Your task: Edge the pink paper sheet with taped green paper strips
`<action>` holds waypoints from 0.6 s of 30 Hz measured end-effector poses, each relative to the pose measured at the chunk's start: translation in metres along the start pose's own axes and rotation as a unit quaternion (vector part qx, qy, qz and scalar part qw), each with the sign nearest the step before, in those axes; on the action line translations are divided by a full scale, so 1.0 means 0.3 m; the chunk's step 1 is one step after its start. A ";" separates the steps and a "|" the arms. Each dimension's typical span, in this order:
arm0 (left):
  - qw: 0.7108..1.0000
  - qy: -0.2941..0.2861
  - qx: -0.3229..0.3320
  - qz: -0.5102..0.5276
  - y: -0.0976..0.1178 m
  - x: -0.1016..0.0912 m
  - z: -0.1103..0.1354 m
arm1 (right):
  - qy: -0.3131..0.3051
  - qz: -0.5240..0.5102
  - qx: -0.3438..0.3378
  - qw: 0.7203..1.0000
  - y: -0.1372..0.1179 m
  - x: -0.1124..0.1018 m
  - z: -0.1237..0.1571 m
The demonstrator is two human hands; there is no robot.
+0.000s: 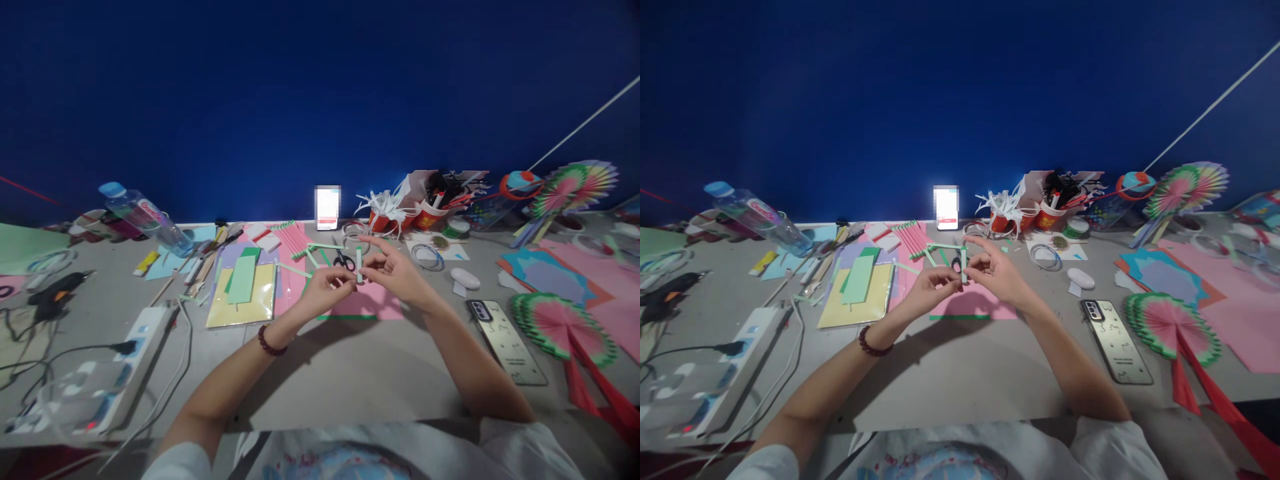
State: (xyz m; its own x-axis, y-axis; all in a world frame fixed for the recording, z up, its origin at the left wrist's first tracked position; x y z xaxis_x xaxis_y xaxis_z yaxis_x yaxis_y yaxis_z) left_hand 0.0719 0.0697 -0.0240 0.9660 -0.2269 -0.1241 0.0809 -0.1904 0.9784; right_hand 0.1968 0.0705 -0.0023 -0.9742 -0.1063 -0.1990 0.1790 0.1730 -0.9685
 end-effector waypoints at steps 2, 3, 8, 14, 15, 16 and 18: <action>1.000 0.005 0.001 0.001 0.003 -0.001 0.000 | 0.015 0.005 -0.010 1.000 0.000 -0.002 0.000; 1.000 0.013 0.001 0.003 0.003 -0.004 0.000 | 0.027 0.010 -0.019 0.999 -0.003 -0.004 0.001; 0.997 0.065 -0.020 0.037 -0.007 -0.028 -0.006 | 0.126 0.108 -0.110 0.980 -0.064 -0.024 0.017; 0.990 0.119 -0.037 0.067 -0.020 -0.058 -0.009 | 0.129 0.233 -0.212 0.940 -0.140 0.021 0.055; 0.989 0.123 -0.037 0.067 -0.020 -0.060 -0.009 | 0.138 0.236 -0.227 0.935 -0.148 0.023 0.064; 0.989 0.125 -0.037 0.068 -0.020 -0.062 -0.009 | 0.149 0.240 -0.244 0.928 -0.156 0.024 0.073; 0.989 0.128 -0.036 0.071 -0.021 -0.064 -0.009 | 0.157 0.251 -0.279 0.913 -0.168 0.033 0.091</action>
State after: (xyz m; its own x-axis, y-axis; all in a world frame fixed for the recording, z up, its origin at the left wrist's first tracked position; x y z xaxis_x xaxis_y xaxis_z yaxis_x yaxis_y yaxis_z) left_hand 0.0534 0.0778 -0.0274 0.9986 0.0054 0.0523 -0.0515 -0.1035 0.9933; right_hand 0.1820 0.0339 0.0405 -0.7951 0.3957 -0.4595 0.6022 0.6043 -0.5217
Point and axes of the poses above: each hand's wrist, its own z-axis away from the middle knuckle, its own x-axis out of the palm, y = z × x, the point moved 8 cm from there along -z, towards the middle knuckle, and after that the axes turned 11 degrees about y, right-handed, at the moved point
